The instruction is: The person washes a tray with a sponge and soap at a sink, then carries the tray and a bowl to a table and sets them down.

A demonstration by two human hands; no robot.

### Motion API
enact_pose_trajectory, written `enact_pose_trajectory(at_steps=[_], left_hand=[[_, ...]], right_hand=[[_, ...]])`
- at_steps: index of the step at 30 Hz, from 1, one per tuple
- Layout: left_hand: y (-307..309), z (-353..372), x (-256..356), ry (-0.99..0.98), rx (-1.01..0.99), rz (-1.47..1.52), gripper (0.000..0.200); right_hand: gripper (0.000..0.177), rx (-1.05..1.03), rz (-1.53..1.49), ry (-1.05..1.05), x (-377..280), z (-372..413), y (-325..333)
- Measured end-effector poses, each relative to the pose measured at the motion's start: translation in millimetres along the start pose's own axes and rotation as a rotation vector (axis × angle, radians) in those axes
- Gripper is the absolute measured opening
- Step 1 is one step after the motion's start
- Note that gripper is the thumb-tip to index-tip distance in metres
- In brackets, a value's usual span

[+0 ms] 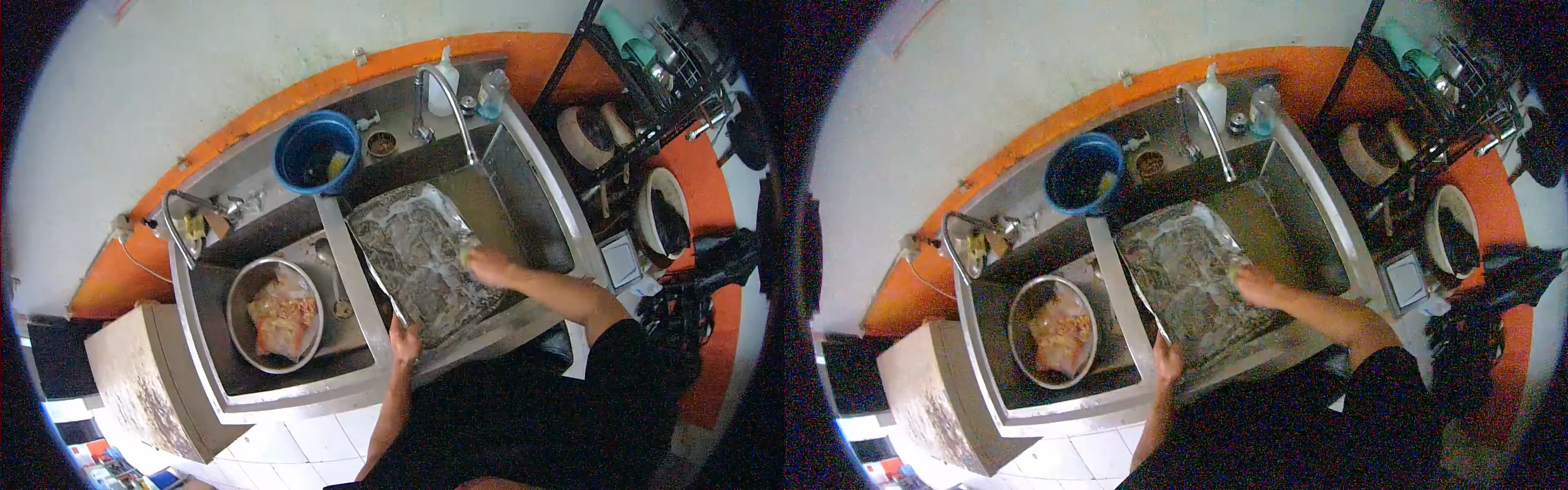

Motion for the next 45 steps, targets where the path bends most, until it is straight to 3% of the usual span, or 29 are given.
enact_pose_trajectory(at_steps=[1, 3, 4, 5, 7, 9, 10, 12, 13, 15, 16, 18, 21, 23, 25, 27, 29, 30, 32, 36, 38, 39, 41, 42, 45], left_hand=[[-3.3, 1.8, 3.6, 0.012, 0.011, 0.013, 0.051], [-9.2, 1.6, 19.0, 0.253, 0.111, 0.098, 0.052], [-9.4, -0.3, 25.9, 0.346, 0.075, 0.085, 0.052], [-7.3, 3.8, 18.7, 0.358, 0.069, 0.08, 0.052], [-2.4, -2.1, 8.3, 0.17, 0.029, -0.111, 0.051], [-7.8, -3.0, 18.2, 0.167, 0.011, -0.072, 0.05], [-10.2, -2.6, 21.8, 0.166, 0.006, -0.026, 0.049], [1.3, -0.5, -4.7, 0.186, 0.024, -0.044, 0.048], [8.2, -2.1, -13.8, 0.209, 0.036, -0.064, 0.047], [10.2, -5.5, -8.6, 0.145, 0.001, -0.094, 0.048], [7.3, -6.2, -4.1, 0.087, -0.029, -0.112, 0.048], [3.9, -4.2, 2.8, 0.096, -0.027, -0.108, 0.048], [-4.1, -3.8, 12.9, 0.076, -0.028, -0.059, 0.049], [-6.5, -2.7, 13.6, 0.043, -0.008, 0.003, 0.05], [-3.0, 0.7, 11.5, 0.165, 0.041, 0.033, 0.052], [-3.8, -2.1, 20.1, 0.142, 0.038, -0.002, 0.052], [-2.9, -0.6, 20.3, 0.142, 0.042, -0.027, 0.052], [-1.2, -2.2, 17.0, 0.147, 0.021, -0.017, 0.052], [-11.8, -1.8, 35.5, 0.135, 0.014, 0.009, 0.052], [-9.3, -5.0, 13.3, 0.075, 0.007, 0.063, 0.052], [-11.0, -5.2, 16.3, 0.072, 0.031, 0.043, 0.052], [-10.8, -5.4, 17.8, 0.065, 0.052, 0.017, 0.051], [-2.2, -5.6, 6.1, 0.105, 0.041, 0.046, 0.051], [-1.3, -7.7, 8.1, 0.143, 0.024, 0.074, 0.05], [-5.2, -6.0, 18.9, 0.107, 0.052, -0.039, 0.05]], right_hand=[[0.016, -0.088, -0.03, 0.07, -8.6, 22.6, -8.6], [0.012, -0.127, -0.153, 0.0, -20.6, 49.7, -12.3], [0.014, -0.255, -0.102, 0.044, -15.1, 48.1, -23.0], [0.014, -0.261, -0.112, 0.037, -10.9, 48.1, -27.7], [0.014, -0.199, -0.148, -0.085, -4.2, 22.6, 4.2], [0.013, 0.283, -0.215, -0.107, -3.3, -8.2, 21.4], [0.013, 0.288, -0.216, -0.108, -8.1, -23.6, 13.1], [0.013, 0.419, -0.305, -0.373, -8.2, -51.8, -0.4], [0.013, 0.427, -0.31, -0.371, -26.0, -51.0, -5.9], [0.017, 0.552, -0.457, 0.031, -77.3, -33.5, -18.0], [0.017, 0.546, -0.452, 0.039, -75.6, -29.9, -9.4], [0.019, 0.228, -0.445, 0.048, -63.8, -17.7, -4.1], [0.02, 0.332, -0.365, -0.082, -4.0, -36.1, -6.2], [0.02, 0.323, -0.359, -0.386, 18.8, -45.7, -5.5], [0.02, 0.268, -0.328, -0.304, -4.9, -44.1, -7.7], [0.019, 0.206, -0.289, -0.219, -33.3, -31.1, -9.3], [0.022, 0.231, -0.366, 0.046, -63.5, -3.3, -7.9], [0.022, 0.213, -0.364, 0.045, -55.5, 3.7, -7.0], [0.025, -0.02, -0.371, 0.158, -28.2, 20.5, -8.4], [0.021, -0.121, -0.058, 0.068, -2.5, 51.0, 7.0], [0.022, -0.532, 0.142, -0.145, -9.2, 55.7, -5.1], [0.022, -0.534, 0.144, -0.144, -11.1, 52.3, -10.3], [0.025, -0.574, -0.052, -0.262, -10.5, 41.6, -35.5], [0.023, -0.416, -0.196, -0.164, -23.4, 35.3, -29.3], [0.025, -0.499, -0.379, -0.091, -38.1, 34.5, -10.3]])
Point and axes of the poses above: each hand's wrist, its own z-axis away from the middle knuckle, its own y-axis out of the back of the hand, x = y × z, the point moved 3 cm from there along -z, towards the middle knuckle, and after that the axes turned 10 degrees about z, right-handed, at the moved point
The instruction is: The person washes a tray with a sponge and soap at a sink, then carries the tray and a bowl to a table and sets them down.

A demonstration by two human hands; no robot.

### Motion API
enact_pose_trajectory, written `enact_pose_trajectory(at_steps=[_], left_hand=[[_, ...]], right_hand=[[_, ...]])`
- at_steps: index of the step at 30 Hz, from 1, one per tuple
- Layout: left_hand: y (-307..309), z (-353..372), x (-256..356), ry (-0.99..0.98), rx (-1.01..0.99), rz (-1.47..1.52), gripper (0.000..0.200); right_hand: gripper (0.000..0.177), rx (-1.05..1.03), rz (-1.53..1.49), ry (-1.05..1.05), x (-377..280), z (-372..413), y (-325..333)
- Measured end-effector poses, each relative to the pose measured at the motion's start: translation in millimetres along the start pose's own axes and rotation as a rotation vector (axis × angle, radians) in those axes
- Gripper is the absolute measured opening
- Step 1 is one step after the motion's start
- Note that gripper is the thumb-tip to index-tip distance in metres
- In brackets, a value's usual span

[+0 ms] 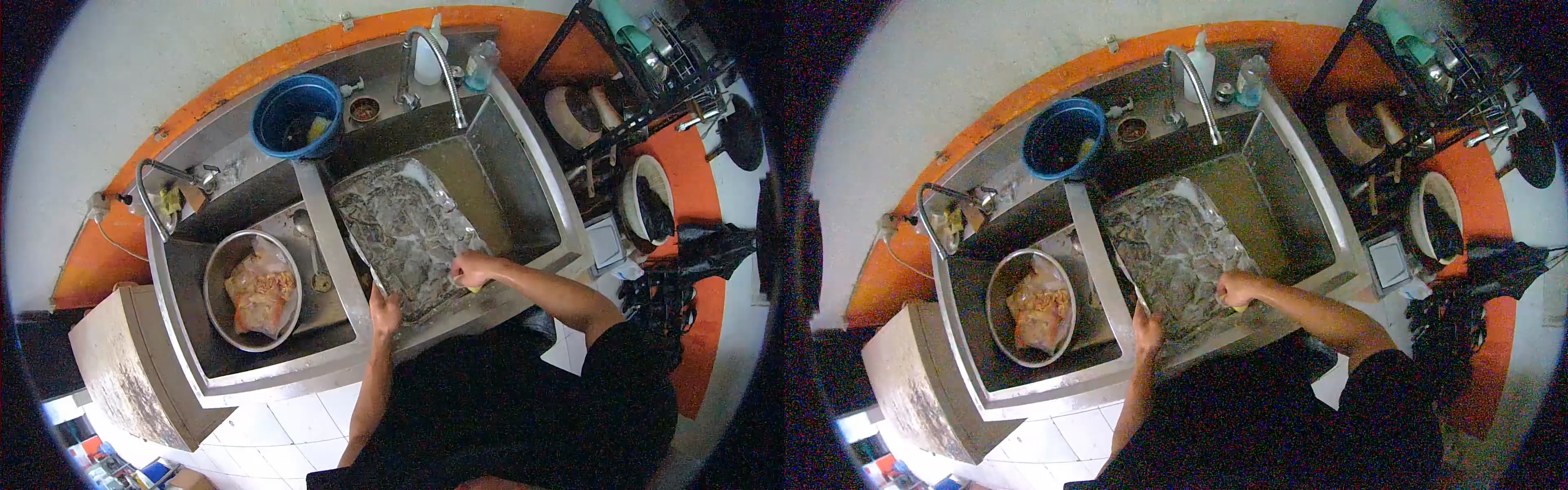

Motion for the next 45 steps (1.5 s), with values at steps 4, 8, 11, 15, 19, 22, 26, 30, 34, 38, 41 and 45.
enact_pose_trajectory(at_steps=[4, 8, 11, 15, 19, 22, 26, 30, 34, 38, 41, 45], left_hand=[[-3.5, 1.3, -0.2, 0.005, -0.039, 0.05, 0.051], [-2.4, 2.0, -4.1, -0.097, -0.045, 0.032, 0.051], [1.2, 1.3, -7.2, -0.091, -0.047, 0.025, 0.051], [-5.5, 4.2, 5.4, -0.064, -0.031, 0.087, 0.051], [-5.4, 1.0, -4.7, -0.039, -0.047, 0.141, 0.051], [0.0, 5.5, 3.3, 0.021, -0.023, 0.061, 0.052], [-1.4, 3.1, -4.3, -0.001, -0.03, 0.07, 0.051], [-1.2, 6.8, -1.8, -0.021, -0.045, 0.145, 0.049], [-5.1, 7.0, 10.4, -0.15, -0.032, 0.055, 0.049], [2.2, 6.0, -9.9, 0.116, 0.033, 0.097, 0.048], [2.5, 4.3, -15.6, 0.066, 0.029, 0.108, 0.047], [1.6, 3.4, -6.5, 0.017, -0.012, 0.144, 0.048]], right_hand=[[0.022, 0.075, 0.377, -0.187, 39.6, 7.4, 13.9], [0.025, 0.114, 0.176, -0.142, 22.6, -9.5, -5.6], [0.027, 0.119, -0.116, 0.003, -7.2, -0.4, 2.0], [0.02, 0.117, 0.088, -0.073, 31.0, 5.9, 15.0], [0.017, 0.122, 0.305, -0.255, 26.3, 8.5, 16.6], [0.021, 0.218, 0.045, -0.124, 5.9, 2.0, -8.2], [0.024, 0.347, -0.166, 0.134, -90.5, -14.9, -33.0], [0.02, 0.352, -0.239, 0.176, -96.9, 0.4, -26.6], [0.018, 0.227, -0.002, -0.103, -10.4, 16.4, -3.3], [0.017, 0.383, 0.046, -0.133, 27.0, 11.8, -6.9], [0.02, 0.342, -0.228, -0.011, -48.6, 4.7, -14.7], [0.018, 0.515, -0.253, 0.202, -102.5, 7.3, -16.5]])
Point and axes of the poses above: each hand's wrist, its own z-axis away from the middle knuckle, its own y-axis out of the back of the hand, x = y × z, the point moved 3 cm from there along -z, towards the middle knuckle, and after that the axes turned 10 degrees about z, right-handed, at the moved point
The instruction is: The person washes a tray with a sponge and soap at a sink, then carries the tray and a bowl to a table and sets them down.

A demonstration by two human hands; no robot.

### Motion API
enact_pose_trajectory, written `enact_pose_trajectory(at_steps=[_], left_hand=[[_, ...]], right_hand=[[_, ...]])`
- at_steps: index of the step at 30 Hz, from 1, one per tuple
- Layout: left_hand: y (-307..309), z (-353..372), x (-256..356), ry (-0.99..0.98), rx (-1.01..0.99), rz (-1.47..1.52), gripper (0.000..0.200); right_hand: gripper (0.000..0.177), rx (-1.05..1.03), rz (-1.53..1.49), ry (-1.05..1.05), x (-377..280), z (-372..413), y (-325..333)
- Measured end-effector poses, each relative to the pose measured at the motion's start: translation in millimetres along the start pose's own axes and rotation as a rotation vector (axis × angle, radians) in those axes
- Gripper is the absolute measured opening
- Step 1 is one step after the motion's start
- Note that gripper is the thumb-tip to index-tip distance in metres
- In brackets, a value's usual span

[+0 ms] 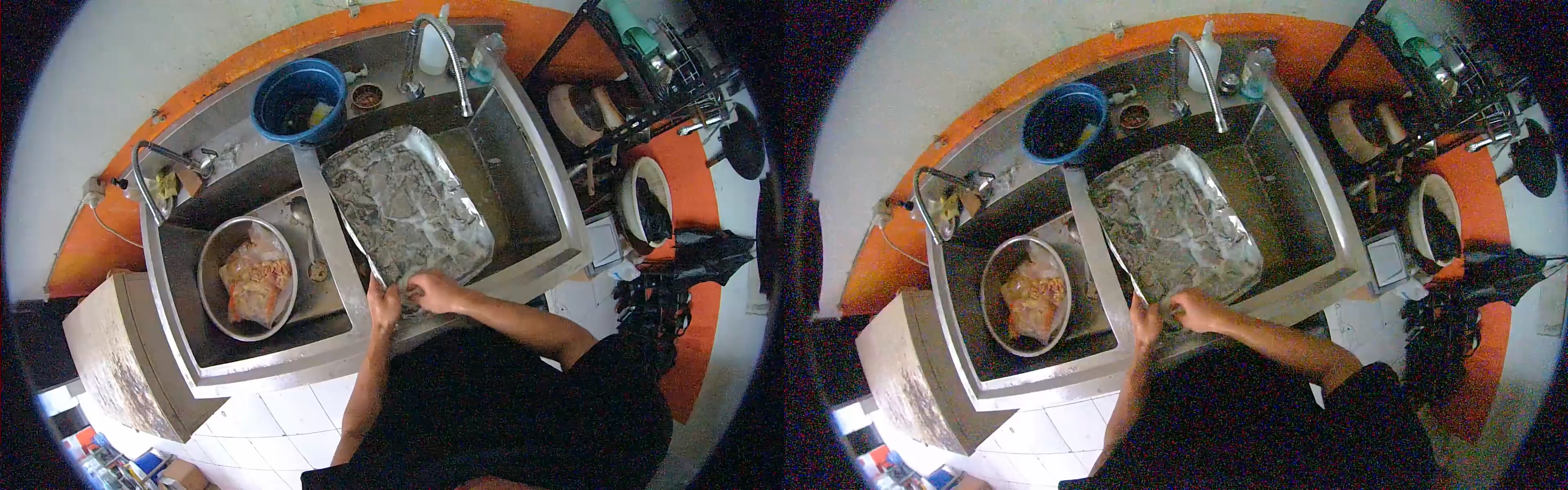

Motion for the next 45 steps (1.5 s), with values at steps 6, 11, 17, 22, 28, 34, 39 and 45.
enact_pose_trajectory(at_steps=[6, 11, 17, 22, 28, 34, 39, 45], left_hand=[[-7.2, 4.2, 7.5, -0.035, -0.015, -0.079, 0.05], [-6.8, 0.2, 1.2, -0.042, -0.014, -0.062, 0.04], [-1.1, -4.2, 7.5, 0.124, 0.038, -0.12, 0.026], [-8.0, -1.0, 8.7, 0.031, -0.107, -0.077, 0.029], [1.1, -2.1, -9.2, 0.004, -0.085, -0.032, 0.04], [-4.0, -3.3, 2.3, -0.104, -0.091, -0.019, 0.04], [-8.6, 4.4, 6.7, 0.063, -0.172, -0.046, 0.039], [-12.4, 6.1, 9.1, -0.007, -0.115, -0.11, 0.042]], right_hand=[[0.014, 0.233, 0.121, -0.248, 90.8, 3.2, 47.8], [0.021, -0.11, 0.028, 0.007, 24.8, 11.5, 6.4], [0.016, 0.032, -0.005, 0.241, -7.0, -16.2, -21.5], [0.012, 0.603, -0.08, 0.176, 14.8, -88.7, 11.9], [0.013, 0.445, -0.215, 0.1, -10.3, -97.1, 18.5], [0.011, 0.206, -0.207, 0.242, -1.3, -43.3, 5.3], [0.013, 0.567, -0.032, 0.411, 2.0, -134.5, 35.7], [0.011, 0.663, 0.229, 0.425, 20.0, -201.0, 94.7]])
Point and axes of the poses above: each hand's wrist, its own z-axis away from the middle knuckle, its own y-axis out of the back of the hand, x = y × z, the point moved 3 cm from there along -z, towards the middle knuckle, and after that the axes turned 10 degrees about z, right-handed, at the moved point
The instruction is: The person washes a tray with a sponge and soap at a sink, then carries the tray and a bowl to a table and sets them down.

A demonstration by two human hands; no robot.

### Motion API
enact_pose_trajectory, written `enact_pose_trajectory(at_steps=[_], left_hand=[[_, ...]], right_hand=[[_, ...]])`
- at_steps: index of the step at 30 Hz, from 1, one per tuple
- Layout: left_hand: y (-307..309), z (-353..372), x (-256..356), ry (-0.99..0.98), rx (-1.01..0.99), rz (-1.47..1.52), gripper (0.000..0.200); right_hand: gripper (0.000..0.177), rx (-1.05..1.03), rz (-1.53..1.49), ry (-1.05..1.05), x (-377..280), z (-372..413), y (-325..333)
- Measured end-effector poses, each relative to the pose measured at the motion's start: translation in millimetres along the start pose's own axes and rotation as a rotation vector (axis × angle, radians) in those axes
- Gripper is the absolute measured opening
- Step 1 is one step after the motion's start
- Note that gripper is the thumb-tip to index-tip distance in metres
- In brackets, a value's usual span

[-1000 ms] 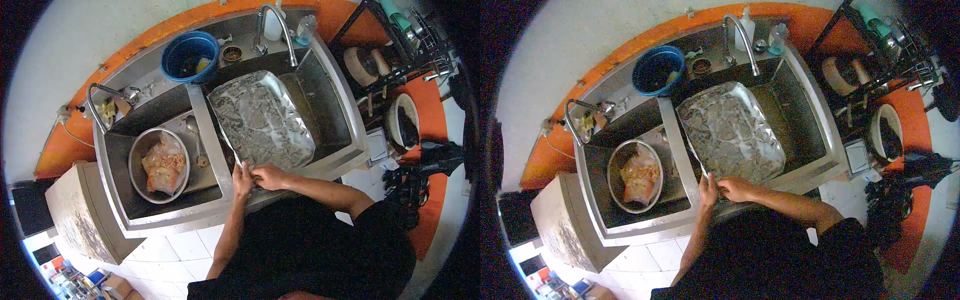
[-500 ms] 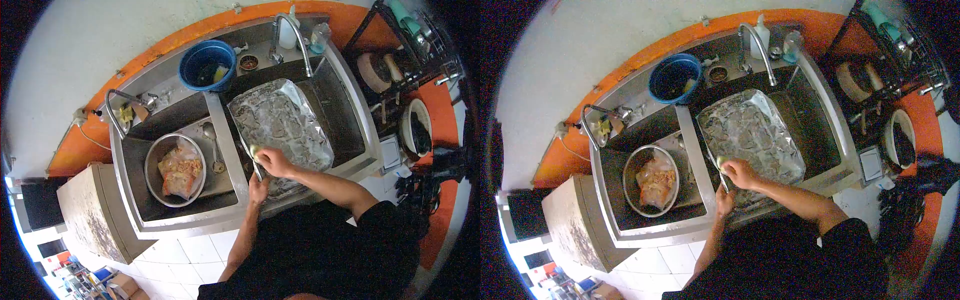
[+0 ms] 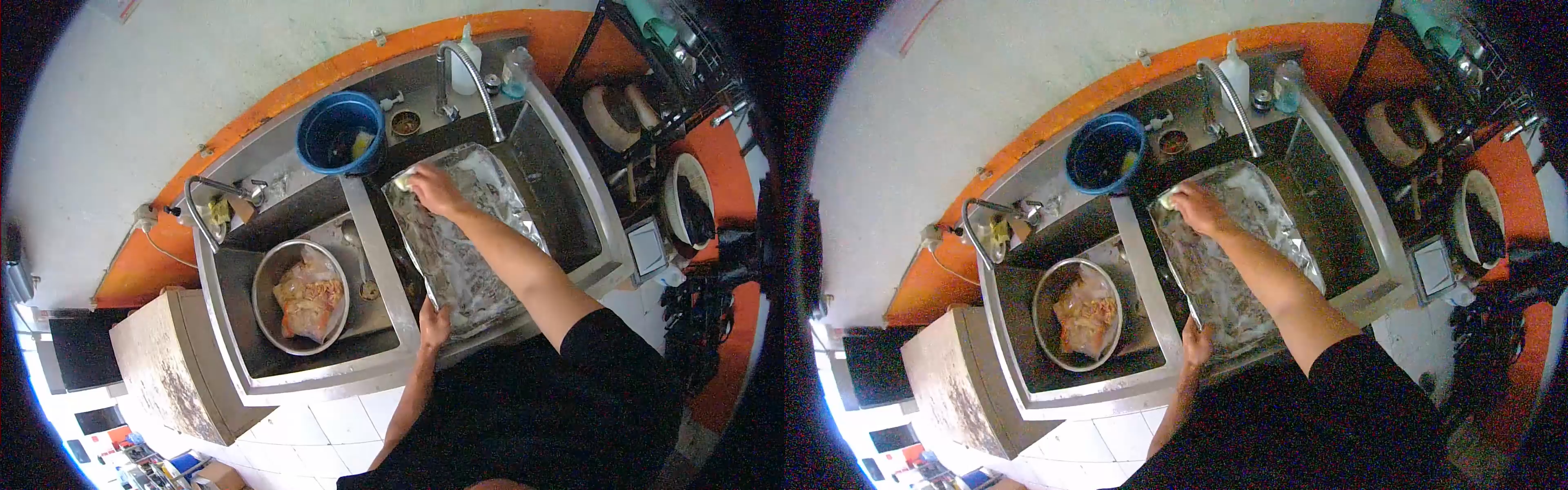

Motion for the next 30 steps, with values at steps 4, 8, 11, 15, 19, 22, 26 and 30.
enact_pose_trajectory(at_steps=[4, 8, 11, 15, 19, 22, 26, 30], left_hand=[[-3.9, -2.4, 2.5, 0.002, -0.016, 0.07, 0.043], [-1.0, 1.6, 4.0, -0.022, -0.019, 0.032, 0.045], [3.4, -0.9, -8.4, 0.0, -0.029, -0.038, 0.046], [1.1, 1.0, -7.9, 0.003, 0.044, -0.021, 0.044], [10.1, 4.7, -14.1, 0.045, 0.138, -0.03, 0.042], [12.5, -0.9, -21.9, -0.097, 0.125, -0.057, 0.038], [15.6, -0.5, -28.8, -0.078, 0.113, -0.011, 0.036], [12.7, -4.9, -18.7, -0.157, 0.121, -0.048, 0.039]], right_hand=[[0.014, 0.231, 0.262, -0.384, 38.2, 21.8, 10.5], [0.017, 0.488, 0.298, -0.856, 79.5, 32.3, 8.2], [0.024, 0.386, 0.05, -0.83, 53.9, 27.3, -4.3], [0.021, 0.037, -0.072, -0.285, -28.2, 39.8, -24.8], [0.024, -0.177, -0.159, -0.259, 6.5, 43.0, -10.3], [0.026, -0.084, 0.3, -0.214, 72.2, 50.9, 22.9], [0.029, -0.3, 0.265, -0.396, 73.2, 85.2, 40.7], [0.033, -0.258, -0.176, -0.277, -5.7, 163.7, 10.5]])
Point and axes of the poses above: each hand's wrist, its own z-axis away from the middle knuckle, its own y-axis out of the back of the hand, x = y × z, the point moved 3 cm from there along -z, towards the middle knuckle, and after that the axes turned 10 degrees about z, right-handed, at the moved point
